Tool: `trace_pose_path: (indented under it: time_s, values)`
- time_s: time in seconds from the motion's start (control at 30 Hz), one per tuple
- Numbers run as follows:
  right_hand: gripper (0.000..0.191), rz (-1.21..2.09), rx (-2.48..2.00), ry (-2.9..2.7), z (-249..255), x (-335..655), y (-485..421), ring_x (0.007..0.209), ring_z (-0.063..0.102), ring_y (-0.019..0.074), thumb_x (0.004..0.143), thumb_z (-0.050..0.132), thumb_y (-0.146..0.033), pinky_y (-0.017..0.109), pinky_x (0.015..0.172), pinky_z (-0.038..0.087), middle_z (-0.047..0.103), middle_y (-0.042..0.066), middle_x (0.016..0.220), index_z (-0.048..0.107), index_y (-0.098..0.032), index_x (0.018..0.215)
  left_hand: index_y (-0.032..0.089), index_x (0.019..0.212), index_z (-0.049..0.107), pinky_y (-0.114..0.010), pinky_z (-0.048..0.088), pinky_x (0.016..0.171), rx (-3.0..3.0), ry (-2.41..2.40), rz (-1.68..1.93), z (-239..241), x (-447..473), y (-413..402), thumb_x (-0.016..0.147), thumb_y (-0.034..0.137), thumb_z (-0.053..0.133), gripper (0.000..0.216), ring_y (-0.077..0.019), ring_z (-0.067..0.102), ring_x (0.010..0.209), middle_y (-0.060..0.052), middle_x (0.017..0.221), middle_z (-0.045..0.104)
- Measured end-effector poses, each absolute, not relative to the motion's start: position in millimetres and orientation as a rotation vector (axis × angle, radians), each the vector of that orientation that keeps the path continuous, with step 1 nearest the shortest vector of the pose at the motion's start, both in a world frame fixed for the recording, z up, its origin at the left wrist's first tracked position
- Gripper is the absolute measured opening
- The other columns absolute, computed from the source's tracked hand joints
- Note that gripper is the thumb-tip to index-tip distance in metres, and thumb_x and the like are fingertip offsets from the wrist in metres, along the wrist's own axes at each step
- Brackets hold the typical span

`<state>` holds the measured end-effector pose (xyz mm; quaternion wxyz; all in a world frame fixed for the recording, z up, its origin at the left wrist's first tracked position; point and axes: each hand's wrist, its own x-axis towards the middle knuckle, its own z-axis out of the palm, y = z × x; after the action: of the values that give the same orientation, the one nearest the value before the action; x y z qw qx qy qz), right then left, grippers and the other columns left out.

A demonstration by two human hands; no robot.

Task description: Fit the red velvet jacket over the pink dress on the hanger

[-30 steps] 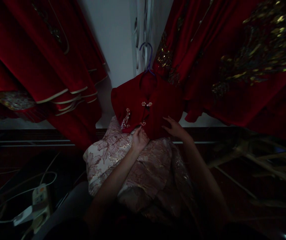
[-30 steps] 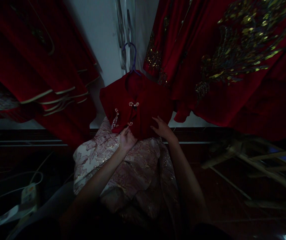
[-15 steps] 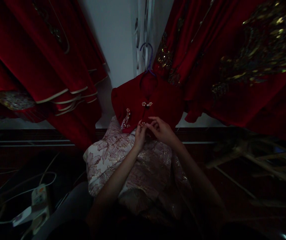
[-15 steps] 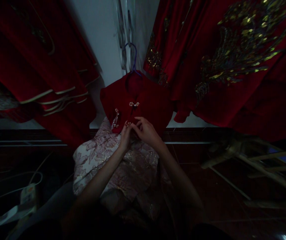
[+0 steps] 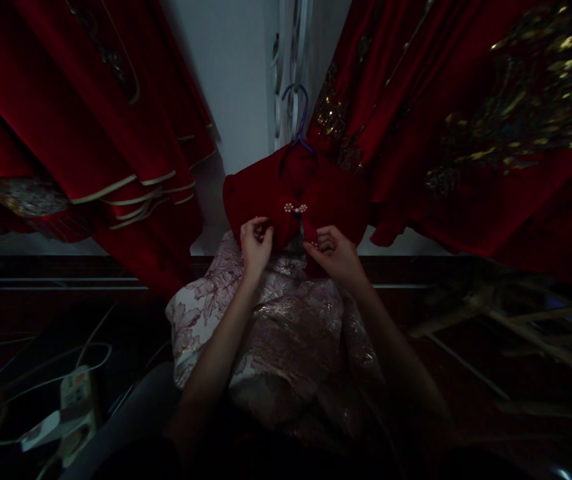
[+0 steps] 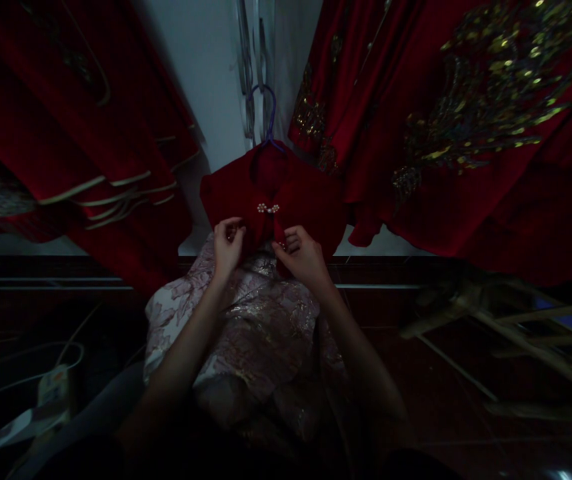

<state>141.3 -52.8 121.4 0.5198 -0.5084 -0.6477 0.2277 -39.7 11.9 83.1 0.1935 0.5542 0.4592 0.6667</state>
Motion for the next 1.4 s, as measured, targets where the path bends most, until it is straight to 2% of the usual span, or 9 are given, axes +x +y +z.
trace_pose_path:
  time_s: [0.07, 0.23, 0.3, 0.4, 0.5, 0.7, 0.93, 1.13, 1.4]
  values:
    - [0.035, 0.534, -1.213, -1.517, 123, 144, -52, 0.059, 0.057, 0.0103, 0.074, 0.07, -0.044, 0.022, 0.052, 0.046, 0.06, -0.002, 0.07, 0.055, -0.02, 0.094, 0.018, 0.104, 0.055, -0.027, 0.048, 0.081, 1.402, 1.374, 1.92, 75, -49, 36, 0.077, 0.02, 0.065, 0.029, -0.0138, 0.059, 0.089, -0.006, 0.103, 0.059]
    - [0.044, 0.433, -1.174, -1.35, 134, 152, -49, 0.062, 0.058, 0.0093, 0.072, 0.072, -0.039, 0.021, 0.053, 0.048, 0.059, -0.003, 0.076, 0.052, -0.021, 0.107, 0.02, 0.103, 0.042, -0.021, 0.046, 0.063, 1.289, 1.344, 1.761, 57, -61, 63, 0.079, 0.024, 0.062, 0.031, -0.0092, 0.057, 0.067, 0.001, 0.084, 0.057]
    - [0.044, 0.35, -1.151, -1.291, 139, 154, -47, 0.063, 0.058, 0.0089, 0.072, 0.073, -0.037, 0.021, 0.055, 0.049, 0.06, -0.003, 0.077, 0.053, -0.021, 0.108, 0.02, 0.1, 0.043, -0.021, 0.046, 0.062, 1.319, 1.312, 1.721, 54, -63, 61, 0.08, 0.022, 0.059, 0.026, -0.0095, 0.058, 0.066, 0.001, 0.082, 0.059]
    - [0.03, 0.323, -1.093, -1.305, 146, 154, -42, 0.068, 0.061, 0.0093, 0.075, 0.072, -0.035, 0.023, 0.061, 0.052, 0.066, 0.001, 0.084, 0.06, -0.02, 0.097, 0.02, 0.096, 0.047, -0.023, 0.048, 0.069, 1.37, 1.213, 1.697, 53, -66, 55, 0.08, 0.02, 0.057, 0.019, -0.0109, 0.061, 0.072, -0.001, 0.083, 0.063]
    - [0.024, 0.472, -1.028, -1.402, 147, 143, -32, 0.073, 0.065, 0.0111, 0.075, 0.072, -0.035, 0.026, 0.069, 0.055, 0.071, 0.003, 0.089, 0.066, -0.019, 0.092, 0.02, 0.094, 0.05, -0.026, 0.049, 0.078, 1.378, 1.149, 1.73, 57, -67, 52, 0.079, 0.019, 0.057, 0.016, -0.0117, 0.064, 0.077, -0.001, 0.082, 0.065]
    - [0.02, 0.702, -0.934, -1.6, 126, 102, 4, 0.081, 0.07, 0.0129, 0.079, 0.068, -0.028, 0.028, 0.077, 0.057, 0.074, 0.003, 0.093, 0.071, -0.02, 0.096, 0.018, 0.086, 0.057, -0.026, 0.051, 0.08, 1.315, 1.095, 1.77, 66, -65, 50, 0.074, 0.018, 0.062, 0.013, -0.0112, 0.064, 0.078, -0.001, 0.084, 0.066]
    - [0.018, 0.552, -1.038, -1.665, 102, 72, 39, 0.076, 0.069, 0.0123, 0.081, 0.062, -0.019, 0.027, 0.075, 0.057, 0.074, 0.003, 0.097, 0.071, -0.019, 0.096, 0.016, 0.087, 0.057, -0.023, 0.05, 0.071, 1.295, 1.15, 1.734, 59, -67, 55, 0.066, 0.012, 0.063, 0.022, -0.0111, 0.062, 0.074, -0.003, 0.084, 0.065]
    - [0.018, 0.499, -1.068, -1.691, 99, 72, 42, 0.074, 0.067, 0.0117, 0.079, 0.061, -0.015, 0.025, 0.072, 0.056, 0.073, 0.004, 0.096, 0.071, -0.018, 0.094, 0.016, 0.09, 0.059, -0.025, 0.05, 0.075, 1.382, 1.012, 1.705, 52, -66, 55, 0.067, 0.014, 0.061, 0.023, -0.0133, 0.064, 0.084, -0.004, 0.091, 0.067]
    - [0.019, 0.469, -1.11, -1.745, 96, 70, 52, 0.076, 0.068, 0.0117, 0.08, 0.059, -0.012, 0.025, 0.077, 0.054, 0.073, 0.003, 0.095, 0.07, -0.019, 0.094, 0.015, 0.089, 0.064, -0.027, 0.051, 0.078, 1.349, 1.085, 1.726, 55, -61, 59, 0.069, 0.02, 0.064, 0.021, -0.0137, 0.065, 0.08, -0.006, 0.09, 0.07]
